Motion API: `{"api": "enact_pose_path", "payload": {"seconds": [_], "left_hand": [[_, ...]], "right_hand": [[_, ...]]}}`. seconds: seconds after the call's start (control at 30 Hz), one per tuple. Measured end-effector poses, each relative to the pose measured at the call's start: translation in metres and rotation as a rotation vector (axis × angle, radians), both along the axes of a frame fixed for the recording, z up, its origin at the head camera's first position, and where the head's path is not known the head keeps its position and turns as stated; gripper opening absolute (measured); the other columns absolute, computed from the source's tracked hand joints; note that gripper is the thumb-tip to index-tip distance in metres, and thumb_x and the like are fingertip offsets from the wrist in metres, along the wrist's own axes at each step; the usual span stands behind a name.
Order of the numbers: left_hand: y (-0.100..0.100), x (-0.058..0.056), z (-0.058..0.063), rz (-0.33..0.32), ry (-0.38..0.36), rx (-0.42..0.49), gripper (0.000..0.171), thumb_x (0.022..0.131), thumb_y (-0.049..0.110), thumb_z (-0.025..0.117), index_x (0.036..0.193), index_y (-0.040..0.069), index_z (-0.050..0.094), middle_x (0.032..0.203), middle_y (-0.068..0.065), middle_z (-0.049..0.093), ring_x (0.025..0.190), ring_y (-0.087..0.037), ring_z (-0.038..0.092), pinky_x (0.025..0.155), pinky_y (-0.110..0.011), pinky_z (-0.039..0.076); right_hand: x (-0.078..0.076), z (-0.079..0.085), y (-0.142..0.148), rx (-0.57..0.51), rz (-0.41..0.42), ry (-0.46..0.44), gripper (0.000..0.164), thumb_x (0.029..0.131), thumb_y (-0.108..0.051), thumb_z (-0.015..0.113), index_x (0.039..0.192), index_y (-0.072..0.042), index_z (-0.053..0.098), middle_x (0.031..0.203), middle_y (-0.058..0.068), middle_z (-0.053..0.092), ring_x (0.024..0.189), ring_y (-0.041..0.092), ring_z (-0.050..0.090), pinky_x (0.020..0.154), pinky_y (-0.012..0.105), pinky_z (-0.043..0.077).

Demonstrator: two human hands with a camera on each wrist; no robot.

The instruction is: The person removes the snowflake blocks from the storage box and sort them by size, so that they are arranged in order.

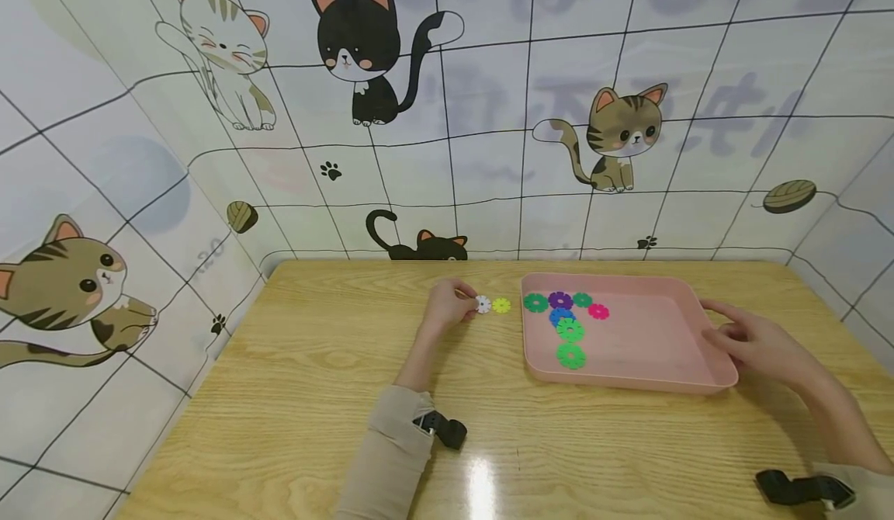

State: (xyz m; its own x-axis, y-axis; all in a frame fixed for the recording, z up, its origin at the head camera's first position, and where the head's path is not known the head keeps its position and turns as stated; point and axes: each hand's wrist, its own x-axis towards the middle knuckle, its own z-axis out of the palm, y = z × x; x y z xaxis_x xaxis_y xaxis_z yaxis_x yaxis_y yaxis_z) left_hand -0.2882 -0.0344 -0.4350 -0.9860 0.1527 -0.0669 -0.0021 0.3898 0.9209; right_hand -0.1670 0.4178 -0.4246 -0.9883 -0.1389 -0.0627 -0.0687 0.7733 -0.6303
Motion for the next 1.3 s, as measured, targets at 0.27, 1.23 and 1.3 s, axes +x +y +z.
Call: {"api": "enact_pose_path", "payload": {"seconds": [0.27, 1.23, 1.3], "left_hand": [[-0.001, -0.001, -0.002, 0.004, 0.012, -0.011, 0.008, 0.091, -0.004, 0.068, 0.098, -0.008, 0.068, 0.079, -0.014, 0.069, 0.059, -0.015, 0.064, 0.055, -0.022, 0.053], [0.025, 0.010, 0.022, -0.190, 0.089, 0.135, 0.018, 0.097, 0.005, 0.066, 0.111, -0.005, 0.069, 0.094, -0.013, 0.068, 0.088, -0.039, 0.069, 0.079, -0.043, 0.060], [0.030, 0.013, 0.024, -0.203, 0.093, 0.132, 0.018, 0.096, 0.006, 0.066, 0.111, -0.005, 0.069, 0.094, -0.014, 0.069, 0.087, -0.039, 0.069, 0.079, -0.043, 0.060]], "right_hand": [[0.000, -0.001, 0.000, -0.003, -0.001, 0.009, 0.062, 0.107, -0.022, 0.053, 0.153, 0.009, 0.026, 0.093, 0.007, 0.068, 0.065, 0.007, 0.052, 0.056, 0.026, 0.042], [0.000, -0.005, 0.006, -0.080, 0.037, 0.057, 0.063, 0.107, -0.020, 0.054, 0.152, 0.012, 0.025, 0.085, 0.002, 0.068, 0.066, 0.010, 0.056, 0.058, 0.027, 0.044], [0.000, -0.005, 0.006, -0.078, 0.033, 0.052, 0.063, 0.107, -0.021, 0.053, 0.152, 0.011, 0.025, 0.086, 0.003, 0.068, 0.067, 0.010, 0.056, 0.059, 0.026, 0.044]]}}
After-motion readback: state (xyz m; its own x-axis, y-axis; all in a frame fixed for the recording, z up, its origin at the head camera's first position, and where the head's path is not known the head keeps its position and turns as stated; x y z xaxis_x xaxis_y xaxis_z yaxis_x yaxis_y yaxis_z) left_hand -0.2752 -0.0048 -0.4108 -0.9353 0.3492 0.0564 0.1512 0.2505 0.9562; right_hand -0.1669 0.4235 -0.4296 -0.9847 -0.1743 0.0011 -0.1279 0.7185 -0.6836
